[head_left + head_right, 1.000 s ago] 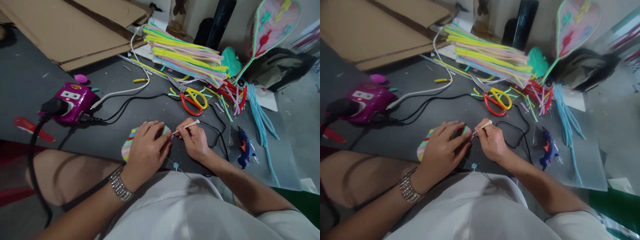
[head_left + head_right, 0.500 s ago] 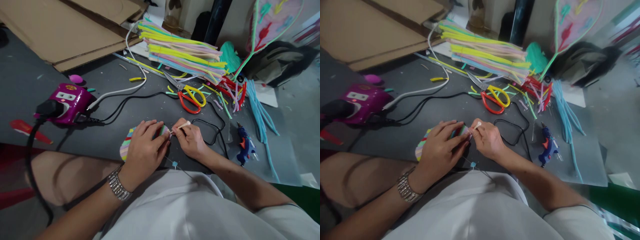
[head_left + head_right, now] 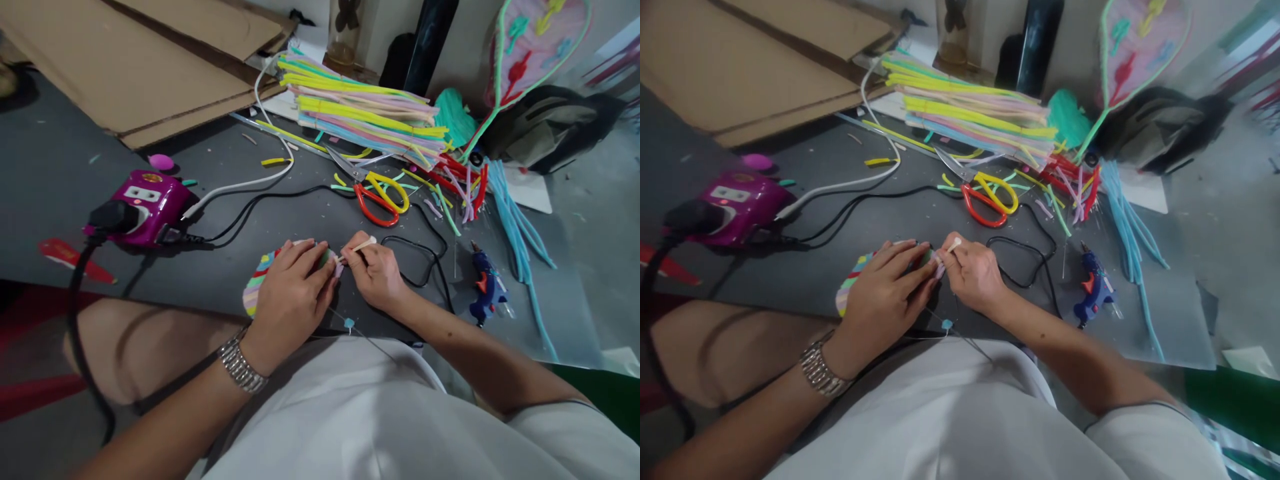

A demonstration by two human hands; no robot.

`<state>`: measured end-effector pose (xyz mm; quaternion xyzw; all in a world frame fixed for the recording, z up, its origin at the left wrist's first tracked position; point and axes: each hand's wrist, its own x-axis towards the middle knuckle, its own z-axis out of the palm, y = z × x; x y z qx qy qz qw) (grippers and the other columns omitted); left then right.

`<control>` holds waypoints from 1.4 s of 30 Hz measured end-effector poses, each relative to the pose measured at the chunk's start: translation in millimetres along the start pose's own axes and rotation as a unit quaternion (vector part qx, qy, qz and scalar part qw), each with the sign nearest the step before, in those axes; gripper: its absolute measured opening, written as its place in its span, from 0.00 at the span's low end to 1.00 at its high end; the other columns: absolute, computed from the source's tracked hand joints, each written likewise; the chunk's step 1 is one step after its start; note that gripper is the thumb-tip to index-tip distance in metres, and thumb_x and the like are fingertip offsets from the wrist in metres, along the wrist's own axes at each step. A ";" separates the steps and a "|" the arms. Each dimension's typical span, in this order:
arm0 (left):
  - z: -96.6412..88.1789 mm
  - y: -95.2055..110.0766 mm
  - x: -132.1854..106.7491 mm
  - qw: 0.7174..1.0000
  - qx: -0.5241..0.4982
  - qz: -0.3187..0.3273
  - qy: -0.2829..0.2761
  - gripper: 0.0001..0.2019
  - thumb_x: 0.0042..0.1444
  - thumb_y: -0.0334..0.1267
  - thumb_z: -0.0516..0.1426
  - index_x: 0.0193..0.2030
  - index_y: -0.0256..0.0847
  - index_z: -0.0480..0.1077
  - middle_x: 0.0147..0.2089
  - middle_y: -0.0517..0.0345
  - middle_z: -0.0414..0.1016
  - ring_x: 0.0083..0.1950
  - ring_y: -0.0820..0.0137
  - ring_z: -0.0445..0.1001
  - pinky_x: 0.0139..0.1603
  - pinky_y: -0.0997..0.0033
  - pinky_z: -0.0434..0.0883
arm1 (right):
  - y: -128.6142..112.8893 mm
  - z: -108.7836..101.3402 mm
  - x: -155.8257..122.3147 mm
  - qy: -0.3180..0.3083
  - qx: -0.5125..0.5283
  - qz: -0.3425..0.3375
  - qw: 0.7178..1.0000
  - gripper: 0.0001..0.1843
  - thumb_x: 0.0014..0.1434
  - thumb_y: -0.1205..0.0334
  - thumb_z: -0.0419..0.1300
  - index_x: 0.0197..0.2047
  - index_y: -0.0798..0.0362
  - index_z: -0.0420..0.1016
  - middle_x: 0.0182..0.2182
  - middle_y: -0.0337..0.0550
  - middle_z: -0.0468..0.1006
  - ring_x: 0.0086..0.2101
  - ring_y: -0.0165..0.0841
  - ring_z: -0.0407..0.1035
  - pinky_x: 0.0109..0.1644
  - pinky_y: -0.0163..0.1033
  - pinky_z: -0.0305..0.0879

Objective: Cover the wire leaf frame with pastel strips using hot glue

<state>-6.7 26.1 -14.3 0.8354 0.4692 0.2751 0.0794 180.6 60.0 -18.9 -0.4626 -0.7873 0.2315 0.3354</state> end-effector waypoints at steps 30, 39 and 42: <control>-20.8 -14.6 -26.5 0.998 -0.056 -0.014 -0.030 0.16 0.71 0.39 0.52 0.59 0.43 0.76 0.67 0.46 0.74 0.72 0.55 0.67 0.73 0.36 0.61 | 2.3 -10.5 -17.3 0.041 0.097 0.064 0.992 0.19 0.73 0.47 0.52 0.34 0.49 0.70 0.31 0.42 0.78 0.27 0.30 0.70 0.35 0.37 0.67; -15.8 -5.8 -22.2 0.997 -0.003 0.004 -0.078 0.17 0.72 0.39 0.53 0.63 0.48 0.75 0.70 0.47 0.71 0.74 0.51 0.64 0.73 0.34 0.56 | 5.6 -8.0 -17.7 0.006 0.041 0.023 0.999 0.16 0.72 0.56 0.52 0.33 0.51 0.72 0.33 0.47 0.79 0.30 0.33 0.72 0.39 0.40 0.68; -18.3 -7.2 -22.0 0.997 -0.009 0.006 -0.081 0.18 0.72 0.40 0.52 0.63 0.49 0.75 0.69 0.48 0.71 0.74 0.51 0.64 0.73 0.34 0.56 | 2.6 -10.3 -16.6 0.010 0.079 0.042 0.996 0.16 0.72 0.54 0.53 0.34 0.50 0.72 0.33 0.44 0.79 0.29 0.31 0.72 0.37 0.38 0.68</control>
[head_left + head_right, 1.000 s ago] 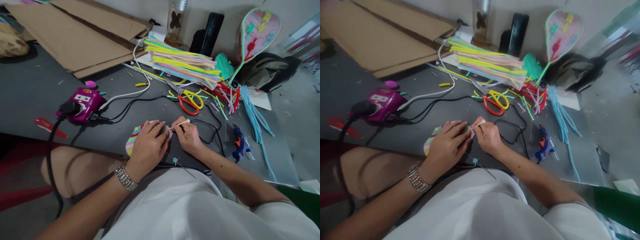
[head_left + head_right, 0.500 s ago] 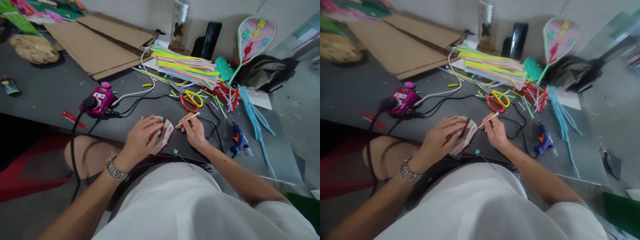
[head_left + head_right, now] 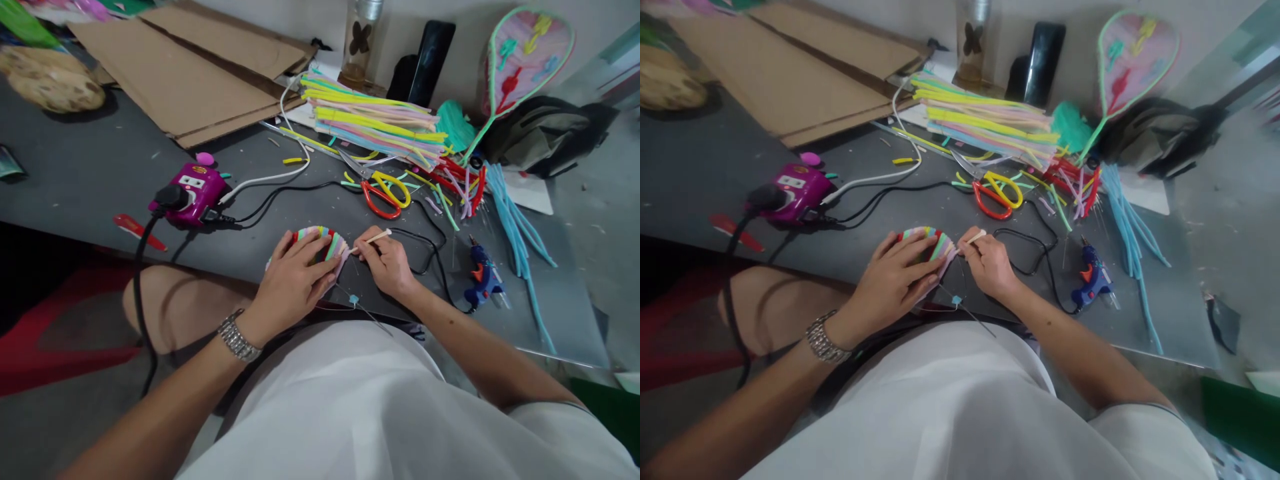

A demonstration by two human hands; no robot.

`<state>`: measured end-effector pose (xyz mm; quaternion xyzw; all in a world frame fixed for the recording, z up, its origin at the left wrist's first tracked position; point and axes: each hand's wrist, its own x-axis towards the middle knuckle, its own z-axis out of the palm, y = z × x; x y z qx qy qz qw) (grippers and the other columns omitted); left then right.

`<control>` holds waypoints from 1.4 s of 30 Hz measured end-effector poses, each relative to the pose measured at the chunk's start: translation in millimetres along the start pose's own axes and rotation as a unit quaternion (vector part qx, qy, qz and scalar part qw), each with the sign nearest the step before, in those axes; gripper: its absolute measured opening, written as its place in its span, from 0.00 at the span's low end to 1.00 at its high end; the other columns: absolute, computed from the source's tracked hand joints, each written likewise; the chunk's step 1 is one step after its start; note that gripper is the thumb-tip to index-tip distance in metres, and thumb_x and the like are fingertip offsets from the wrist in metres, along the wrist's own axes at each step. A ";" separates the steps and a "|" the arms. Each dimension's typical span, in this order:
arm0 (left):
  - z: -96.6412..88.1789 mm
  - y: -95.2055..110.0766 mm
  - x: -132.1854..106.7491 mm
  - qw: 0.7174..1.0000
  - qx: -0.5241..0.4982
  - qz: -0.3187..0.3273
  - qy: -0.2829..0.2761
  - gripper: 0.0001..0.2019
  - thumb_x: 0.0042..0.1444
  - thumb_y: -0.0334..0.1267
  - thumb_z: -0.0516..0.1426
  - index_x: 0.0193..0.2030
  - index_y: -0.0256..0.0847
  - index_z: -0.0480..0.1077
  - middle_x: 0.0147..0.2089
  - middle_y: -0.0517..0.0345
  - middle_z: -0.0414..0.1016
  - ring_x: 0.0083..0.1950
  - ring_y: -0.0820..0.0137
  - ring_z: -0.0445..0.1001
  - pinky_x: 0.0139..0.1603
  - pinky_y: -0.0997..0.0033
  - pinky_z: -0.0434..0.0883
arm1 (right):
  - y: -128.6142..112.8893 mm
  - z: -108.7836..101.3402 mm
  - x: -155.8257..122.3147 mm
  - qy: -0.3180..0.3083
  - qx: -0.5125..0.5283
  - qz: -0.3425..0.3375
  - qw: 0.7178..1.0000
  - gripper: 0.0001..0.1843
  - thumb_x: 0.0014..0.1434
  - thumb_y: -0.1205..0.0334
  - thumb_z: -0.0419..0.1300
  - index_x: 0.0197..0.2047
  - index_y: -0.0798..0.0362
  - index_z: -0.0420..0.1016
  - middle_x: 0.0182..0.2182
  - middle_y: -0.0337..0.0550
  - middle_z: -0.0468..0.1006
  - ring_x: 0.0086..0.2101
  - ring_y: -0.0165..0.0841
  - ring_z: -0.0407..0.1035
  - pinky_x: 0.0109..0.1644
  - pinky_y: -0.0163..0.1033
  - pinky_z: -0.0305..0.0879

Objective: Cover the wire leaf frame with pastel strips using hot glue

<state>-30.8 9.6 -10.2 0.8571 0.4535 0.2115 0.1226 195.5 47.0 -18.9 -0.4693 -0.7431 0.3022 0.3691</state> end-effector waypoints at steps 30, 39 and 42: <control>0.9 3.3 11.3 1.000 0.016 -0.003 0.021 0.14 0.70 0.38 0.55 0.58 0.48 0.77 0.64 0.46 0.73 0.66 0.52 0.69 0.66 0.40 0.62 | 2.3 4.6 19.7 -0.001 -0.045 -0.033 0.998 0.13 0.72 0.60 0.51 0.33 0.49 0.66 0.33 0.42 0.77 0.32 0.32 0.72 0.40 0.38 0.67; -1.0 7.7 12.9 1.000 0.020 -0.013 0.014 0.15 0.70 0.37 0.53 0.57 0.46 0.78 0.63 0.46 0.75 0.66 0.52 0.69 0.67 0.39 0.62 | 3.8 5.7 20.7 -0.005 -0.051 -0.038 0.998 0.13 0.72 0.58 0.50 0.34 0.48 0.64 0.33 0.42 0.76 0.31 0.32 0.72 0.39 0.40 0.67; -0.7 8.8 13.5 1.000 0.015 -0.020 0.009 0.15 0.71 0.38 0.53 0.56 0.46 0.78 0.63 0.48 0.75 0.66 0.52 0.70 0.68 0.39 0.62 | 5.1 6.4 19.8 -0.001 -0.048 -0.025 0.999 0.13 0.72 0.56 0.50 0.34 0.48 0.64 0.33 0.42 0.76 0.31 0.32 0.72 0.39 0.39 0.67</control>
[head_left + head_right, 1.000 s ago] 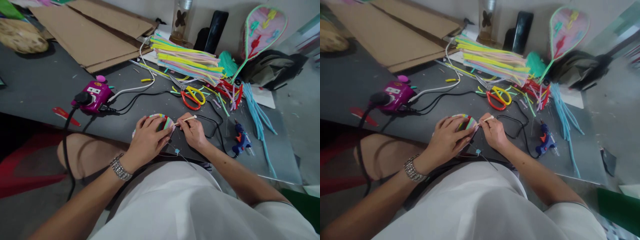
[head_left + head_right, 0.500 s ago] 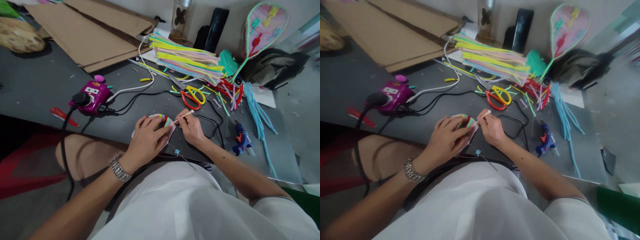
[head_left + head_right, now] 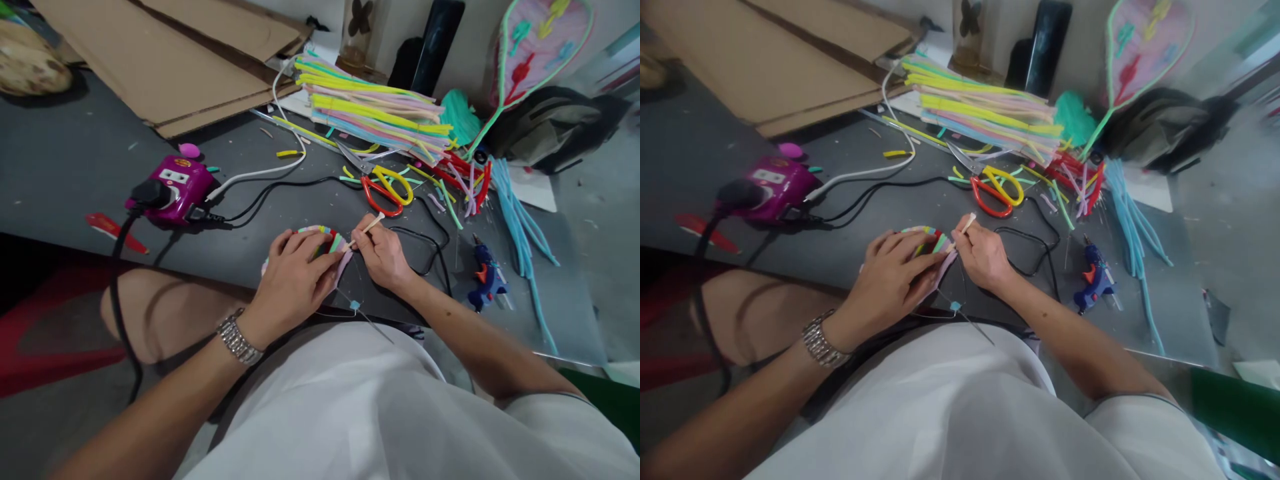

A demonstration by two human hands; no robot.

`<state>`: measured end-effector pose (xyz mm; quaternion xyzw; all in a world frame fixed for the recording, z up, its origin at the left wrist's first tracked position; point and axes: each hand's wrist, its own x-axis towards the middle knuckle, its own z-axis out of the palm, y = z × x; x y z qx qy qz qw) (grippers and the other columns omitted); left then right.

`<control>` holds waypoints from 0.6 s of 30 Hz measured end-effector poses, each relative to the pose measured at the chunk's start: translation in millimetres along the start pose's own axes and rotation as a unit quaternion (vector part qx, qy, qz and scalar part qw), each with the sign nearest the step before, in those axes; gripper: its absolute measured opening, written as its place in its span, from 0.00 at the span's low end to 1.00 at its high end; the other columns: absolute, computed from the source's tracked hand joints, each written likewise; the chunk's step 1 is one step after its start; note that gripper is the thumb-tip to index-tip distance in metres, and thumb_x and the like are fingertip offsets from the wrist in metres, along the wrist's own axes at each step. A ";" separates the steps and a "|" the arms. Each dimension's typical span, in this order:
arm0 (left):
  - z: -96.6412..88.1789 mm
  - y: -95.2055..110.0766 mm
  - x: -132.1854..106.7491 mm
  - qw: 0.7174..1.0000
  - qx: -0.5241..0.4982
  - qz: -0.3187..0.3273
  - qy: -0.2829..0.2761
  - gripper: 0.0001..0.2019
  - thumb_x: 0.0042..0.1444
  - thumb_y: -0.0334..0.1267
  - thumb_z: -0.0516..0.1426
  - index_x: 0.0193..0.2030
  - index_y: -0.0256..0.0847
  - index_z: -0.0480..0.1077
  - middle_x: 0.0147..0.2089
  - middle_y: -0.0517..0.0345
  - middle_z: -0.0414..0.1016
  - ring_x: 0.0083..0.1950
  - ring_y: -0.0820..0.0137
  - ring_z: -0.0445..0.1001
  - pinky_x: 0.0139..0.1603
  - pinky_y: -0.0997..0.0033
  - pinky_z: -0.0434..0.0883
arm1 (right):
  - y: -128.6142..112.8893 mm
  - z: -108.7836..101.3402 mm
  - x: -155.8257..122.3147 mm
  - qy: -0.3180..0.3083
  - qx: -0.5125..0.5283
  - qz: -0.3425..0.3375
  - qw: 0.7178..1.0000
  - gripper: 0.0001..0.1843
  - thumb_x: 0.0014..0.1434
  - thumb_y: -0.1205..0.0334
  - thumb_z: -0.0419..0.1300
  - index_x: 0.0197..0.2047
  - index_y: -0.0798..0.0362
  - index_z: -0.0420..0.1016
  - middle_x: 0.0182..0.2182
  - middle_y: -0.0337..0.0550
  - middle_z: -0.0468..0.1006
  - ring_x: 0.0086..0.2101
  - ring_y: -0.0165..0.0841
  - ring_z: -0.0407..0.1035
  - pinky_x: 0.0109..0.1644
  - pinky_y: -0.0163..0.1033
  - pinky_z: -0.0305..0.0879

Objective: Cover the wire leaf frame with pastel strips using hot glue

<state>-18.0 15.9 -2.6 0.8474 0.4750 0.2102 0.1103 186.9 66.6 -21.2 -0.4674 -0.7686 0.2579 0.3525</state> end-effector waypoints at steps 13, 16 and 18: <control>-28.4 -31.7 -31.3 0.989 -0.119 0.060 -0.067 0.18 0.69 0.42 0.55 0.63 0.50 0.74 0.74 0.49 0.65 0.79 0.52 0.56 0.77 0.34 0.48 | -23.1 -15.8 -19.8 0.060 0.105 0.071 0.990 0.17 0.71 0.47 0.57 0.40 0.50 0.78 0.32 0.39 0.79 0.27 0.29 0.71 0.34 0.37 0.68; -28.6 -35.1 -43.2 0.988 -0.113 0.069 -0.078 0.20 0.66 0.43 0.60 0.64 0.50 0.73 0.75 0.47 0.63 0.78 0.50 0.57 0.77 0.33 0.49 | -28.4 -18.0 -39.8 0.050 0.119 0.093 0.987 0.15 0.71 0.51 0.57 0.42 0.50 0.80 0.33 0.41 0.80 0.27 0.29 0.72 0.34 0.38 0.69; -24.7 -36.0 -44.9 0.991 -0.104 0.061 -0.059 0.18 0.67 0.42 0.59 0.62 0.48 0.75 0.74 0.46 0.64 0.77 0.53 0.59 0.77 0.35 0.52 | -28.2 -18.4 -51.7 0.058 0.133 0.109 0.983 0.14 0.71 0.51 0.58 0.43 0.50 0.80 0.34 0.41 0.81 0.27 0.30 0.72 0.33 0.38 0.70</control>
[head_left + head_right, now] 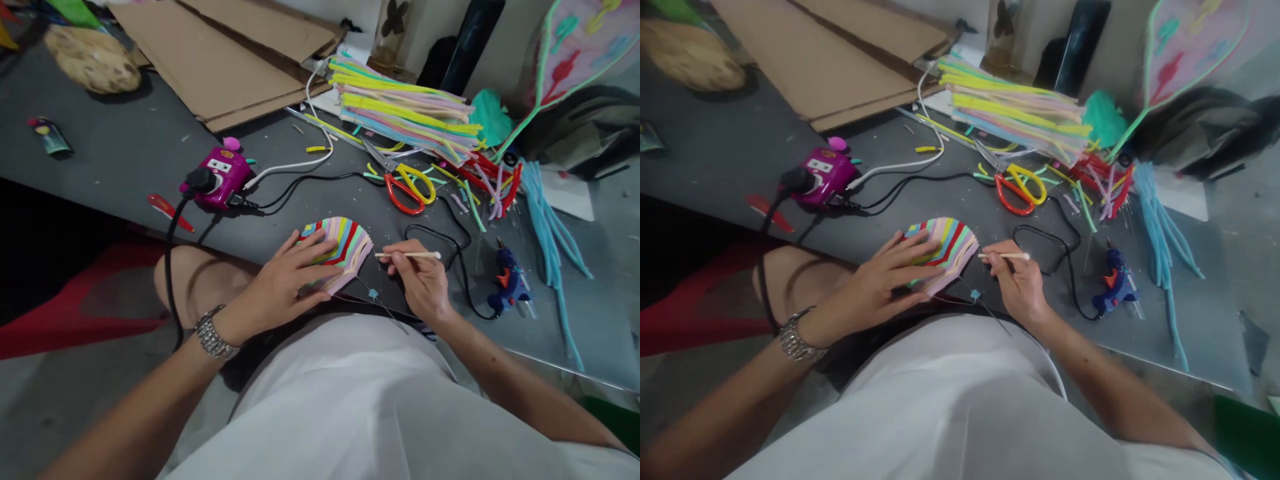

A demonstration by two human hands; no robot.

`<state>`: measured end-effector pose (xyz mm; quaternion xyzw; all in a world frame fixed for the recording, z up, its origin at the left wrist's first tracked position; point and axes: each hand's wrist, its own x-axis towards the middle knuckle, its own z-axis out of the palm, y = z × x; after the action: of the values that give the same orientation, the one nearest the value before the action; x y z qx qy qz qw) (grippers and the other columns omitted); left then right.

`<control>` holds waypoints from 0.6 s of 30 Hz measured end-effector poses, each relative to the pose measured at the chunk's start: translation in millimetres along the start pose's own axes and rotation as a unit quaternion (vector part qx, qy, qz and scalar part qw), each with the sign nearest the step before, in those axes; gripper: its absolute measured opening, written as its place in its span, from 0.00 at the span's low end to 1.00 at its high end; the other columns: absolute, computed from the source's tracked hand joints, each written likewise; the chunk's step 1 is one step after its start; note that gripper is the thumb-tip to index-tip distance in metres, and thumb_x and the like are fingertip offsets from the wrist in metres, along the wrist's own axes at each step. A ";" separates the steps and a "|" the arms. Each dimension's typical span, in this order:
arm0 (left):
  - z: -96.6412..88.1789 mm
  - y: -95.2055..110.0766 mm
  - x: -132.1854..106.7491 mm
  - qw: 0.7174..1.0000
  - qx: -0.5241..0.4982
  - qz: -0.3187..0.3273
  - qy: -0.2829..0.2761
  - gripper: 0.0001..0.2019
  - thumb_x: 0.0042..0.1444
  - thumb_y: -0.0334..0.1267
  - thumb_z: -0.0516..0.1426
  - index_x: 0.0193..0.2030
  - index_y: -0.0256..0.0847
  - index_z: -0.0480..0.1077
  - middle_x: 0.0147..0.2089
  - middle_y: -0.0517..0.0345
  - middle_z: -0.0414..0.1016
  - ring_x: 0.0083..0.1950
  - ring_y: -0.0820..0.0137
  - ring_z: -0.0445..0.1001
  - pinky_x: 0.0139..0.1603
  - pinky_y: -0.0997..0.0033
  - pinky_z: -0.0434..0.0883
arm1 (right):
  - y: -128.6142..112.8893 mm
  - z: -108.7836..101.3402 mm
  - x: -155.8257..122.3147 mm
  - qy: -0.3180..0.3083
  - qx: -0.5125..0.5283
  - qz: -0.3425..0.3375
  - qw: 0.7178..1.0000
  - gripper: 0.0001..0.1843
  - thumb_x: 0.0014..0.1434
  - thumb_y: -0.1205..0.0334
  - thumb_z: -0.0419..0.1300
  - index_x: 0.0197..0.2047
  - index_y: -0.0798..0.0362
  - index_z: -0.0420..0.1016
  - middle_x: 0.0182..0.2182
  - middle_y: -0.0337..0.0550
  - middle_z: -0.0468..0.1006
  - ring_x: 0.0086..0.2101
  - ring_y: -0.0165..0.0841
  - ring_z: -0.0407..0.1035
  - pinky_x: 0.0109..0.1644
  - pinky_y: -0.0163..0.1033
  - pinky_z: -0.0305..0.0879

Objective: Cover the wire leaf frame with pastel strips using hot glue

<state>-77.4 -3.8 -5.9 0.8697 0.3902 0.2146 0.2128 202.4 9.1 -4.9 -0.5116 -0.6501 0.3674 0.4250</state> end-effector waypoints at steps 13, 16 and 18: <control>28.1 5.3 16.4 0.991 0.029 0.035 0.123 0.14 0.68 0.32 0.56 0.57 0.43 0.76 0.66 0.46 0.75 0.73 0.57 0.67 0.73 0.42 0.65 | 0.0 -10.9 -0.9 0.006 -0.029 -0.013 0.999 0.11 0.72 0.54 0.57 0.45 0.49 0.79 0.36 0.41 0.81 0.33 0.31 0.76 0.39 0.38 0.72; 32.3 5.6 13.3 0.992 0.045 0.049 0.110 0.15 0.68 0.30 0.56 0.59 0.41 0.76 0.66 0.44 0.75 0.73 0.56 0.66 0.71 0.43 0.68 | 1.2 -3.4 4.6 -0.028 -0.055 -0.055 0.997 0.11 0.73 0.56 0.56 0.44 0.50 0.78 0.36 0.41 0.82 0.35 0.32 0.77 0.40 0.38 0.72; 32.9 5.8 13.5 0.992 0.053 0.046 0.104 0.16 0.67 0.30 0.56 0.59 0.42 0.76 0.66 0.45 0.75 0.73 0.55 0.67 0.71 0.41 0.67 | 3.7 1.1 8.8 -0.051 -0.080 -0.087 0.992 0.11 0.73 0.57 0.55 0.44 0.50 0.78 0.36 0.42 0.82 0.36 0.32 0.78 0.41 0.39 0.73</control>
<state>-48.1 -3.6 -26.9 0.8699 0.3804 0.2921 0.1150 201.6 18.4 -7.1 -0.4664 -0.7402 0.3010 0.3794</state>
